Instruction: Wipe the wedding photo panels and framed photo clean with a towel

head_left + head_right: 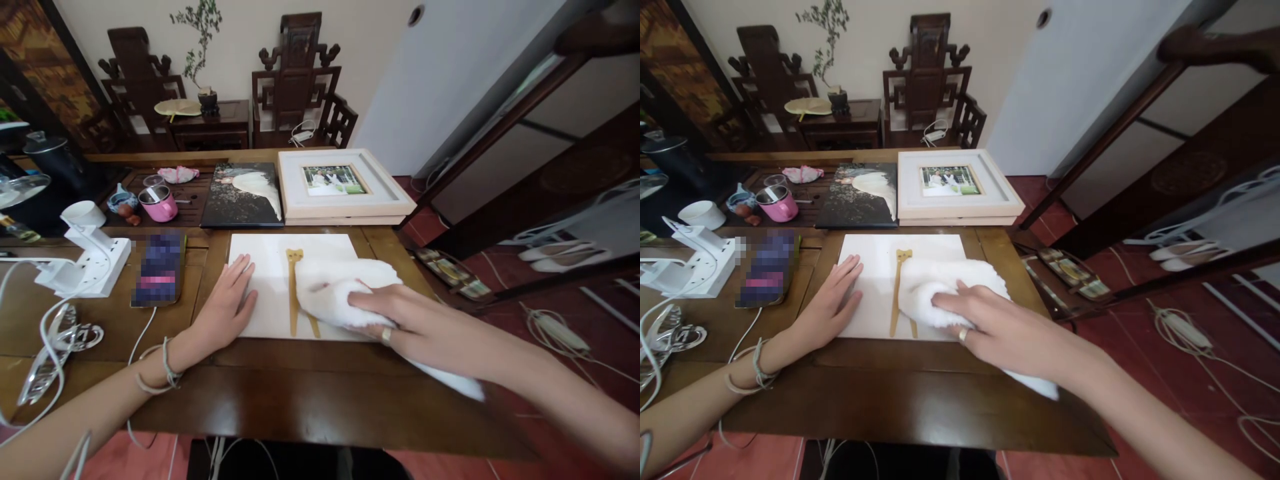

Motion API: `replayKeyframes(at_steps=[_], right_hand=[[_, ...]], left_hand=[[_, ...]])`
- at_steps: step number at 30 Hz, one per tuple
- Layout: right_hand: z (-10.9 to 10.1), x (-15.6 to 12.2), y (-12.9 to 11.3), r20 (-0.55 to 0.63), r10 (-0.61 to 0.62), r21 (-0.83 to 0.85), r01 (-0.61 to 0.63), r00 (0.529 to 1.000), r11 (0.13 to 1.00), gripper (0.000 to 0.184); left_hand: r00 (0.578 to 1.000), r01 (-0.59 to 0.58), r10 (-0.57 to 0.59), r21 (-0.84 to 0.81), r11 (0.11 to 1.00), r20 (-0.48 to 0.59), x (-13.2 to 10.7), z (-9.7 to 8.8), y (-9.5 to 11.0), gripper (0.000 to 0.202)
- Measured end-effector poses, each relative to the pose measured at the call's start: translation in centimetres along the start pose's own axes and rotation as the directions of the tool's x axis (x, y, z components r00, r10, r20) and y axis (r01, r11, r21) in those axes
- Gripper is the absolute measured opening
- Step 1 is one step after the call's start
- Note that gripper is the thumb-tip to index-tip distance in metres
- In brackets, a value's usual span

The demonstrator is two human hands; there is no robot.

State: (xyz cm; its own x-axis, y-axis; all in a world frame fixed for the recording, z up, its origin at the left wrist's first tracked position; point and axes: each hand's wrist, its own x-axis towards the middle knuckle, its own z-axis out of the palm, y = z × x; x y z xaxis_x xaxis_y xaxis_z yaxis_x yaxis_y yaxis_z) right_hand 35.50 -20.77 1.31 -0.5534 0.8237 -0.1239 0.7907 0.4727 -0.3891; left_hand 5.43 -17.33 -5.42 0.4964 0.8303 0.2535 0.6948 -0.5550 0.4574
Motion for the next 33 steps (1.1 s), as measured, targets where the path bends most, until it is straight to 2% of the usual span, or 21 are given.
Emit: replayKeyframes(at_steps=[2, 5, 8, 12, 16, 18, 21, 25, 28, 30, 33], right_hand=[[0.0, 2.2, -0.1, -0.03, -0.049, -0.009, 0.049, 0.998, 0.999, 0.019], [0.2, 5.8, -0.4, -0.112, -0.147, -0.025, 0.145, 0.983, 0.989, 0.02], [0.8, 7.4, -0.8, -0.174, -0.167, -0.08, 0.155, 0.971, 0.985, 0.025], [2.4, 5.6, -2.6, -0.17, -0.206, -0.166, 0.178, 0.964, 0.97, 0.033], [4.5, 2.1, -5.3, -0.185, -0.29, -0.148, 0.265, 0.939, 0.953, 0.033], [4.9, 1.2, -6.0, -0.198, -0.323, -0.128, 0.303, 0.925, 0.944, 0.034], [4.5, 1.9, -5.4, -0.187, -0.315, -0.117, 0.297, 0.931, 0.948, 0.038], [2.8, 5.5, -2.8, -0.154, -0.279, -0.149, 0.257, 0.948, 0.955, 0.034], [2.3, 7.3, -1.9, -0.145, -0.296, -0.172, 0.271, 0.944, 0.947, 0.034], [2.7, 7.2, -2.3, -0.143, -0.316, -0.199, 0.285, 0.938, 0.938, 0.036], [4.2, 5.3, -4.1, -0.154, -0.355, -0.226, 0.317, 0.922, 0.921, 0.038]], left_hand=[[1.0, 0.004, -0.004, -0.003, 1.0, -0.002, 0.0, 0.0, 0.0, 0.045], [1.0, 0.001, -0.001, -0.009, 1.0, -0.007, 0.0, -0.1, 0.0, 0.046], [1.0, 0.005, -0.006, -0.008, 1.0, -0.006, 0.0, 0.0, -0.1, 0.046], [1.0, 0.015, -0.015, -0.002, 1.0, -0.007, 0.0, 0.1, -0.2, 0.046], [1.0, 0.004, -0.004, 0.004, 1.0, -0.005, 0.0, 0.2, -0.2, 0.045], [1.0, 0.003, -0.003, 0.003, 1.0, -0.007, 0.0, 0.1, -0.2, 0.045], [1.0, 0.001, -0.001, -0.009, 1.0, -0.016, 0.0, 0.1, -0.2, 0.046], [1.0, -0.001, 0.0, -0.03, 1.0, -0.021, -0.1, 0.1, -0.2, 0.046], [1.0, 0.003, -0.003, -0.037, 0.999, -0.023, -0.1, 0.0, -0.1, 0.046], [1.0, 0.0, -0.001, -0.04, 0.999, -0.025, -0.1, 0.0, -0.1, 0.047], [1.0, -0.004, 0.003, -0.037, 0.999, -0.024, -0.1, 0.0, -0.2, 0.047]])
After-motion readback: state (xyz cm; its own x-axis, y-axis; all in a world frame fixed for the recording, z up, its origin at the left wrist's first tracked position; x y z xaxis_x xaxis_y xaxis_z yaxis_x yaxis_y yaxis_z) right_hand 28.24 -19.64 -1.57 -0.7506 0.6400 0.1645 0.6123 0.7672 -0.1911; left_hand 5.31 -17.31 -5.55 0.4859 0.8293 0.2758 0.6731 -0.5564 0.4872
